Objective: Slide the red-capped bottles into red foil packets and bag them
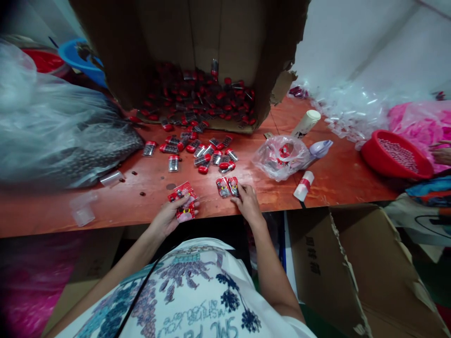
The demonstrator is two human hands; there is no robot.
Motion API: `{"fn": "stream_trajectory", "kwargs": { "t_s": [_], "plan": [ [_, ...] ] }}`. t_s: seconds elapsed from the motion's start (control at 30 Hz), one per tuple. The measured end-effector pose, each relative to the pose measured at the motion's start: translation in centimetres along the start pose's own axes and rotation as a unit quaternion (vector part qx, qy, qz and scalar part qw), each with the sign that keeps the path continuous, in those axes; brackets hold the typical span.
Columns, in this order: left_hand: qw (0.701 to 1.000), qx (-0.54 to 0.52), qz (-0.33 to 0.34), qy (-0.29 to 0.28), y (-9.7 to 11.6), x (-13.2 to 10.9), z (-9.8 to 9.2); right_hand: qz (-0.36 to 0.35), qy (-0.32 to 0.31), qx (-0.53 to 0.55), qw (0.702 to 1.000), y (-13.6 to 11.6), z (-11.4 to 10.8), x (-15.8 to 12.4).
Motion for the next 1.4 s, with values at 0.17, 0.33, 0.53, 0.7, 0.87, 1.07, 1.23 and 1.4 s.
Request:
{"fn": "stream_trajectory", "kwargs": {
  "t_s": [0.17, 0.33, 0.53, 0.7, 0.87, 1.07, 1.23, 1.4],
  "plan": [
    [1.0, 0.003, -0.006, -0.013, -0.5, 0.1, -0.1, -0.036, 0.017, -0.041, 0.998, 0.0, 0.2, -0.1],
    [1.0, 0.016, -0.003, -0.014, -0.8, 0.0, 0.2, -0.05, 0.017, -0.076, 0.996, -0.6, 0.2, -0.3],
    [1.0, 0.018, -0.008, -0.016, -1.2, 0.0, 0.6, -0.045, 0.001, -0.1, 0.994, -1.3, 0.4, 0.3],
    [0.999, 0.035, -0.014, -0.009, -1.5, 0.2, 0.4, -0.04, 0.024, -0.111, 0.993, -1.6, 0.9, 0.7],
    [1.0, 0.024, -0.008, -0.012, -1.5, 0.2, 0.4, -0.046, 0.035, -0.138, 0.989, -2.1, 1.0, 0.3],
    [1.0, -0.017, -0.012, -0.009, -1.3, 0.0, 0.3, -0.026, 0.048, -0.132, 0.99, -1.9, 1.2, -0.3],
    [0.999, -0.026, 0.018, 0.031, -0.2, 0.0, -0.8, -0.012, 0.052, -0.118, 0.992, -2.0, 0.3, -0.8],
    [0.996, -0.053, 0.056, 0.049, 1.2, 0.0, -1.0, -0.03, 0.094, -0.021, 0.995, -4.7, -0.8, 1.4]
  ]
}}
Point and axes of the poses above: each hand's wrist, its own x-axis towards the middle knuckle, its own z-axis out of the palm, y = z × x, the point moved 6 cm from there along x, towards the middle knuckle, and after that the axes turned 1 degree about -x, right-handed, at the moved point
